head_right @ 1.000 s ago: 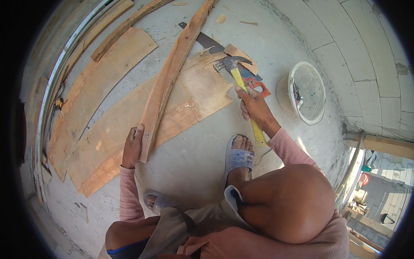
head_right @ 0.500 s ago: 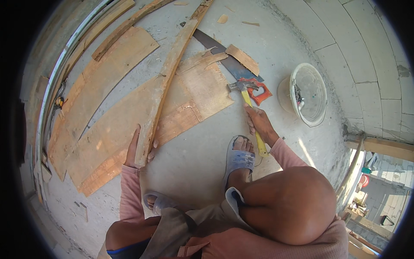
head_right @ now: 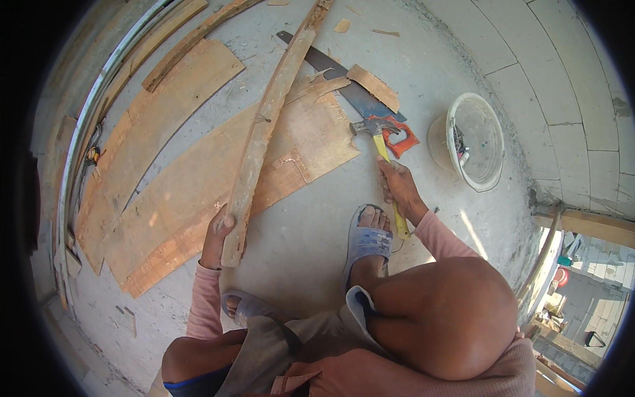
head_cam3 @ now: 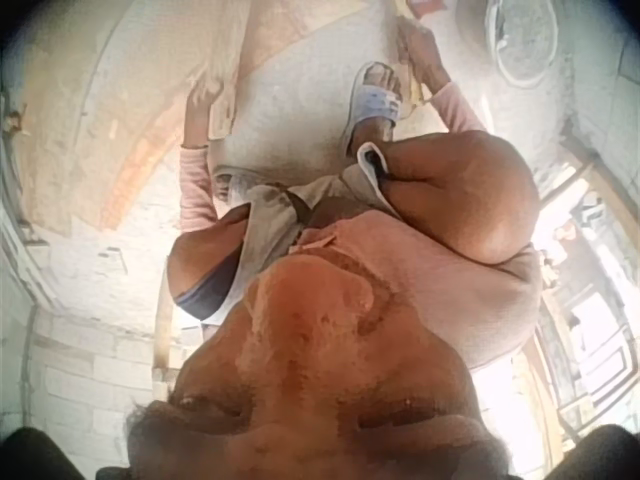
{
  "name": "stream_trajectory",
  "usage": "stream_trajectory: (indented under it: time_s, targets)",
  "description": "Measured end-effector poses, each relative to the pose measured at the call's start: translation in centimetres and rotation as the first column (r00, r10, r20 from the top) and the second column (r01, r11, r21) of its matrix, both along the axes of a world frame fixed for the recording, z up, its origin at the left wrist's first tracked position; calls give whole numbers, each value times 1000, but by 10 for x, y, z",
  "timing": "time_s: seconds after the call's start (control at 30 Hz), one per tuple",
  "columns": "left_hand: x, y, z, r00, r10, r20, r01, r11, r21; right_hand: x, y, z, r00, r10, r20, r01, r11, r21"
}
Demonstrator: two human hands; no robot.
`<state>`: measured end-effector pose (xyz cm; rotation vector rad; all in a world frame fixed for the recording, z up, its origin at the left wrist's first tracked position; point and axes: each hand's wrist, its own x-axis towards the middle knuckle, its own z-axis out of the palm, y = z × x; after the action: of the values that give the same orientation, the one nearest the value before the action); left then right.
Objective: The person uses a saw to cut a piece of wood, then uses a hammer to drive nails into the wood and pry parts of the wood apart.
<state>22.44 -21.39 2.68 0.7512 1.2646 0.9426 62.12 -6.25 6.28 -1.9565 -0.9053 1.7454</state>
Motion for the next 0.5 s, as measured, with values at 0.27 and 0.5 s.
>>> stream_trajectory:
  time_s: [0.27, 0.5]
  targets:
    - [-54, -105, 77, 945, -31, -325, -18, 989, -147, -24, 21, 46, 990, 103, -97, -91, 989, 119]
    - [-76, -115, 137, 766, -146, -626, 8, 976, -218, -89, 60, 101, 906, 417, 71, -416, 849, 325]
